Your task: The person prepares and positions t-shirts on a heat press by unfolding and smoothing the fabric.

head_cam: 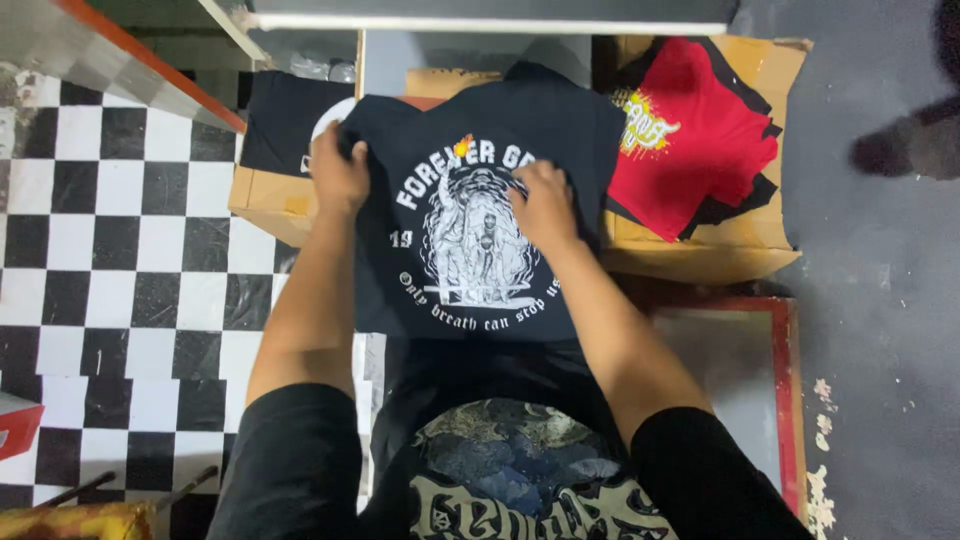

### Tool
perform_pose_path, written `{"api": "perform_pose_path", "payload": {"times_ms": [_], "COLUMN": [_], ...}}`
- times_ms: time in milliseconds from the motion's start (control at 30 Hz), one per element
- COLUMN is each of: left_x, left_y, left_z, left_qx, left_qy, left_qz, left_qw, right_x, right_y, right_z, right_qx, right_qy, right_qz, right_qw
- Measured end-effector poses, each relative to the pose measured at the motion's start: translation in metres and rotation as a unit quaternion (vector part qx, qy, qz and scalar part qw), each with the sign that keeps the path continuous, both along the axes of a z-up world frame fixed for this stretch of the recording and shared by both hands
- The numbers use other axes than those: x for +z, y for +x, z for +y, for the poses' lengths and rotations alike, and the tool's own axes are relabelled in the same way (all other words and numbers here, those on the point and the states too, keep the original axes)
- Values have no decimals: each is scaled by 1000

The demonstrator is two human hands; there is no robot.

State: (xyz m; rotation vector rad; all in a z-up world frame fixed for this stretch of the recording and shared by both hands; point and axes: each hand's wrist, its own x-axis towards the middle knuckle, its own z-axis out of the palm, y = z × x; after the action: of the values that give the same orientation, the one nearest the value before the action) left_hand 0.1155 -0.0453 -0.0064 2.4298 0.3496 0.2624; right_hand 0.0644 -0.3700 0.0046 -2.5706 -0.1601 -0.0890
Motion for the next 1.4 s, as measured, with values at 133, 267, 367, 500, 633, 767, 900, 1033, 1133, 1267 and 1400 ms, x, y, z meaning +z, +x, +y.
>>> {"api": "perform_pose_path", "payload": {"times_ms": [133,267,367,500,633,767,900,1033,1133,1267,1400], "left_x": [14,-17,-17,-17,-20,-1,-35,-16,9,1,-9], "left_y": [29,58,63,65,68,66,84,50,8,-48,-93], "left_z": [-22,-23,-26,-28,-6,11,32,17,-2,-4,11], "left_qx": [-82,-117,-124,-122,-42,48,76,-10,-34,-53,-18], "left_qy": [95,215,243,223,84,-50,-95,-87,-38,-69,-97], "left_qz": [62,196,236,231,166,-41,-68,-1,151,177,217], "left_qw": [990,950,933,939,982,997,990,996,987,980,971], "right_x": [-1,-11,-6,0,-9,-6,-1,4,-2,-16,-19], "right_y": [2,9,13,8,13,11,9,11,6,-1,-14], "right_z": [15,16,25,35,32,32,27,25,18,0,-17], "right_qx": [9,-7,-3,-4,-16,-15,2,14,-2,-37,-76], "right_qy": [-69,-69,-50,-48,-52,-27,0,5,14,-9,-32], "right_qz": [52,74,69,64,70,28,-25,-8,43,2,2], "right_qw": [996,995,996,997,996,999,1000,1000,999,999,997]}}
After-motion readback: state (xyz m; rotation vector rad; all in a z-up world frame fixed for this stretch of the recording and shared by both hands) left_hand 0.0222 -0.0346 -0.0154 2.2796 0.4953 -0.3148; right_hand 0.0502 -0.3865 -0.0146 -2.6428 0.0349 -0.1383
